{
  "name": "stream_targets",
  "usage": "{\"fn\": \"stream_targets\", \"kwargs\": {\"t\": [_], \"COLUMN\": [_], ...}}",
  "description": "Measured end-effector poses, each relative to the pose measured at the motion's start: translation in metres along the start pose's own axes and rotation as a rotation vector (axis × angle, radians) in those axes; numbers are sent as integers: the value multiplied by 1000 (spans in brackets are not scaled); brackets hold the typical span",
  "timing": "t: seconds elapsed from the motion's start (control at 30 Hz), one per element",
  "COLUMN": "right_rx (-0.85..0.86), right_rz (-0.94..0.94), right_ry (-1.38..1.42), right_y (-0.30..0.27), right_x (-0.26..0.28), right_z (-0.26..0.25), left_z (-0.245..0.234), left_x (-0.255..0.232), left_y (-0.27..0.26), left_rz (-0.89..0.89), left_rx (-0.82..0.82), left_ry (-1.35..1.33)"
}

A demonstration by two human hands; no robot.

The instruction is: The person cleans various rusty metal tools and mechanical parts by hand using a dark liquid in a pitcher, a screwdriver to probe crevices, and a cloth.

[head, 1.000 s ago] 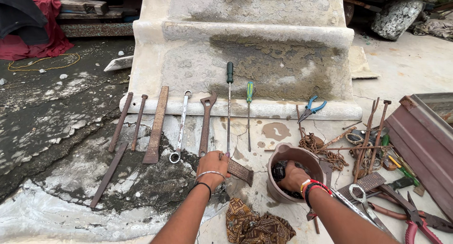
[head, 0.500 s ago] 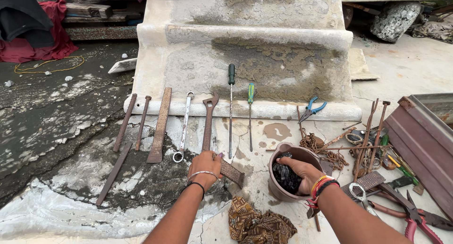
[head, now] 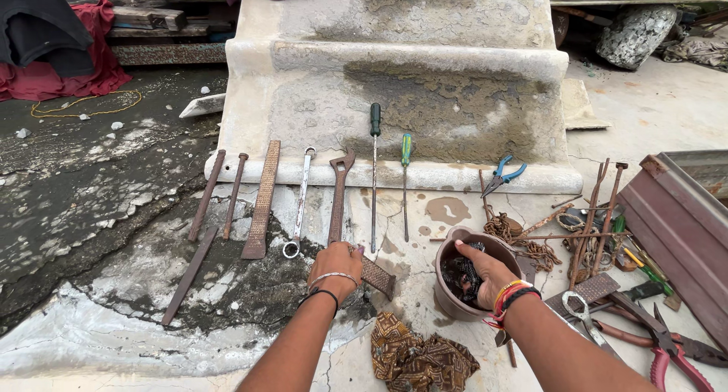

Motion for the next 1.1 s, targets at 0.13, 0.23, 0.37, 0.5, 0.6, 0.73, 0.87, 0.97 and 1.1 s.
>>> {"fn": "stream_targets", "kwargs": {"t": [0.13, 0.23, 0.37, 0.5, 0.6, 0.73, 0.87, 0.97, 1.1], "right_rx": [79, 218, 228, 132, 35, 39, 48, 56, 87], "right_rz": [128, 61, -56, -159, -176, -163, -128, -109, -104], "right_ry": [196, 145, 110, 34, 9, 12, 48, 33, 12], "right_y": [6, 49, 72, 40, 21, 6, -1, -3, -3], "right_x": [-11, -19, -14, 4, 11, 10, 7, 0, -3], "right_z": [8, 7, -7, -3, 5, 10, 20, 22, 24], "left_z": [2, 5, 16, 27, 30, 30, 32, 33, 33], "left_x": [3, 8, 15, 17, 16, 15, 14, 13, 12], "left_y": [-2, 3, 17, 26, 28, 28, 31, 33, 35], "left_rz": [-10, -26, -86, -126, -110, -118, -113, -87, -71], "left_rx": [37, 40, 98, 142, 145, 133, 143, 135, 132], "left_ry": [-38, -34, -201, -422, -398, -361, -329, -302, -285]}}
Point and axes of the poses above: each hand's wrist, its own y-axis towards the middle knuckle, its own z-axis out of the palm, x = y × z, the point moved 8 cm from there along y, towards the middle knuckle, and after that the axes turned 13 degrees about y, right-handed, at the moved point
